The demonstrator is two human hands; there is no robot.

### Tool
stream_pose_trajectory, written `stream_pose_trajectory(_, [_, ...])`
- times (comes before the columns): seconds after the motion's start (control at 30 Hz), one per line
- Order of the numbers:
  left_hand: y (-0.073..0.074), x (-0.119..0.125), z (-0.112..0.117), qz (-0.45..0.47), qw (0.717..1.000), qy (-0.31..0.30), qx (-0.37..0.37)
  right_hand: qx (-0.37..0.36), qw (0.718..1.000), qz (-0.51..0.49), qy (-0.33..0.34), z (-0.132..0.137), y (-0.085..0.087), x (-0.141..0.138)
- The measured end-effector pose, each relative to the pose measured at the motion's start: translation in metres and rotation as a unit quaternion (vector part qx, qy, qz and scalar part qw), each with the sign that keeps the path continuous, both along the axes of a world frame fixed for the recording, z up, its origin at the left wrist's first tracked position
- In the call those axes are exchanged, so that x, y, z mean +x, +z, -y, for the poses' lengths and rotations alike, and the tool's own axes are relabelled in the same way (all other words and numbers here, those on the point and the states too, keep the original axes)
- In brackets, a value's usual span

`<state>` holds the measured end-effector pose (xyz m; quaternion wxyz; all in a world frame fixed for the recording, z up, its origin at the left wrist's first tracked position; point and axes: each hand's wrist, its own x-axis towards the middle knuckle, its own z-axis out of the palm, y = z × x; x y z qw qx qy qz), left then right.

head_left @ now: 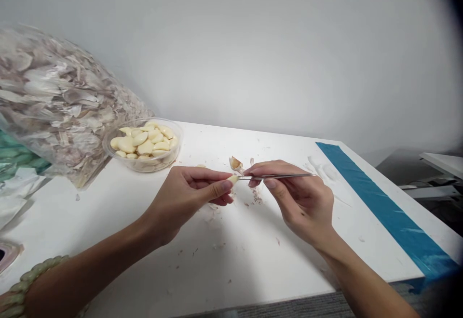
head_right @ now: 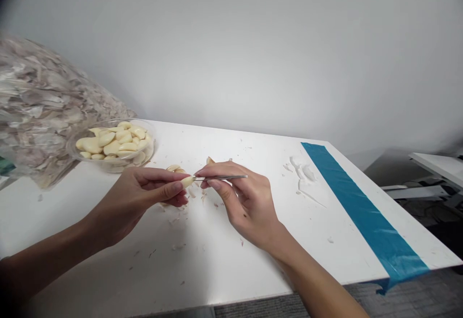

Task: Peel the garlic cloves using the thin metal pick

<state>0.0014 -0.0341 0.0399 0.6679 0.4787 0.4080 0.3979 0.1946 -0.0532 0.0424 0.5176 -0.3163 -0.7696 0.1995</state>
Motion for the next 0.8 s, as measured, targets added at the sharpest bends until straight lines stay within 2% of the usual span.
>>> stream_pose_trajectory(0.3, [-0.001, -0.0014, 0.0002, 0.004, 1.0, -0.005, -0.009, 0.043, 0.999, 0.028, 0.004, 0.0013, -0.0004, 0.0013])
stream_pose_trajectory(0.8, [0.0016, -0.0004, -0.0009, 0.022, 0.998, 0.0, -0.056, 0.046, 0.998, 0.018, 0.028, 0.002, -0.0019, 0.0007])
